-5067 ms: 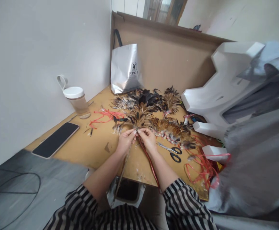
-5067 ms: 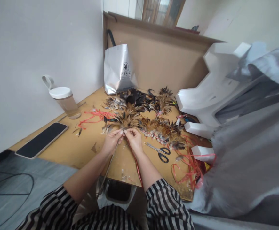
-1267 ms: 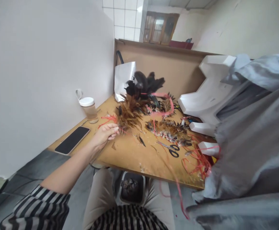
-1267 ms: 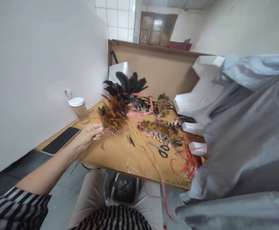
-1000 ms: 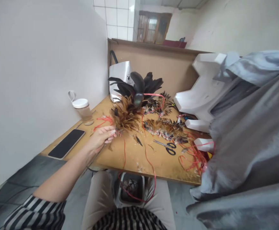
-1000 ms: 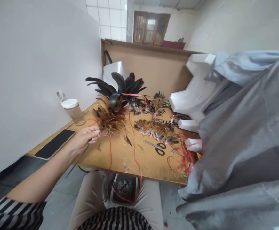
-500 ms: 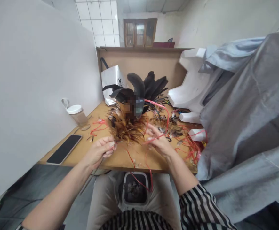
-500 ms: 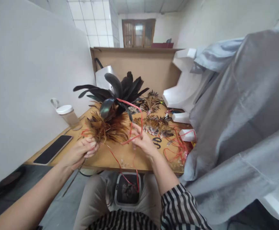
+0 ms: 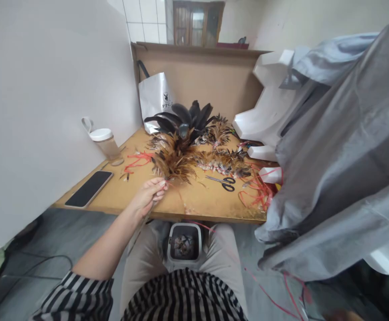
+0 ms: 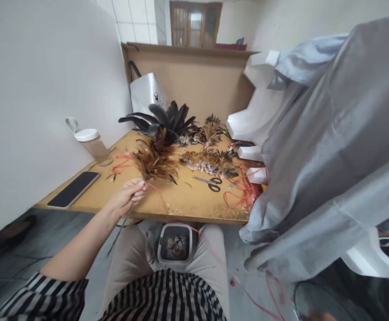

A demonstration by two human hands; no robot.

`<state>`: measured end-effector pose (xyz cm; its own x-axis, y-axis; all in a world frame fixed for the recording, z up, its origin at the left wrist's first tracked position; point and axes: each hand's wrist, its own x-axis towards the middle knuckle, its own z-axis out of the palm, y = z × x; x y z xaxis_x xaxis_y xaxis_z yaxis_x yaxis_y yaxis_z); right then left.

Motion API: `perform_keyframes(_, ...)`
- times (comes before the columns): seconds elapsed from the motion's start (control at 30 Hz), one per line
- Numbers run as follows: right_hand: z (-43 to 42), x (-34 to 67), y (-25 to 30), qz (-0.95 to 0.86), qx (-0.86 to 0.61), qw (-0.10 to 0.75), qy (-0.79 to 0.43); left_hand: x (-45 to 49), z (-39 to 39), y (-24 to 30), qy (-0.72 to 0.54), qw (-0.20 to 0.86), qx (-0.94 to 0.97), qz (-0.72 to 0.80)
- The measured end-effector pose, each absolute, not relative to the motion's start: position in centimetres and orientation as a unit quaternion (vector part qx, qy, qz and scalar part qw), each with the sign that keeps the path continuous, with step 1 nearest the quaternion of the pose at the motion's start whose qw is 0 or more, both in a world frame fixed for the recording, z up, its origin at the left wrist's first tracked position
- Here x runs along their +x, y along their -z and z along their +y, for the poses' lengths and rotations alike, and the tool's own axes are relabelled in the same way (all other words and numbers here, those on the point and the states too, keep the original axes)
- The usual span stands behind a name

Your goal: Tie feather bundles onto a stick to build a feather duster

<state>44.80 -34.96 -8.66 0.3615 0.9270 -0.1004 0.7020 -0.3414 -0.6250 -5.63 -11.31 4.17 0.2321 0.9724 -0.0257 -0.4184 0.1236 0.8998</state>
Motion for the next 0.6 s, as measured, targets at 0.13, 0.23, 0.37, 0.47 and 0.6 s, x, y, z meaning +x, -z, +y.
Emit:
perform_keyframes(0.13,-28.9,36.9,3.8,-0.603,-0.699,0.288,-0.256,-2.8,-11.9,-4.2,-0.503,0.693,0.41,0.313)
perform_keyframes(0.23,-22.1,28.4,-1.1,-0.655,-0.572,0.406,-0.28,-1.1,-12.6,-4.6,-0.499,0.697,0.413,0.309)
perform_keyframes(0.37,-15.0,19.0,-4.2,-0.615,-0.427,0.504,-0.43,-0.2,-12.4,-4.8,-0.51,0.679,0.421,0.318)
perform_keyframes(0.47,-10.9,15.0,-3.7,-0.561,-0.344,0.493,-0.569,-0.4,-11.0,-4.5,-0.531,0.655,0.422,0.333)
perform_keyframes(0.6,-6.2,13.2,-1.9,-0.531,-0.4,0.485,-0.569,-0.6,-8.3,-3.3,-0.56,0.619,0.409,0.368)
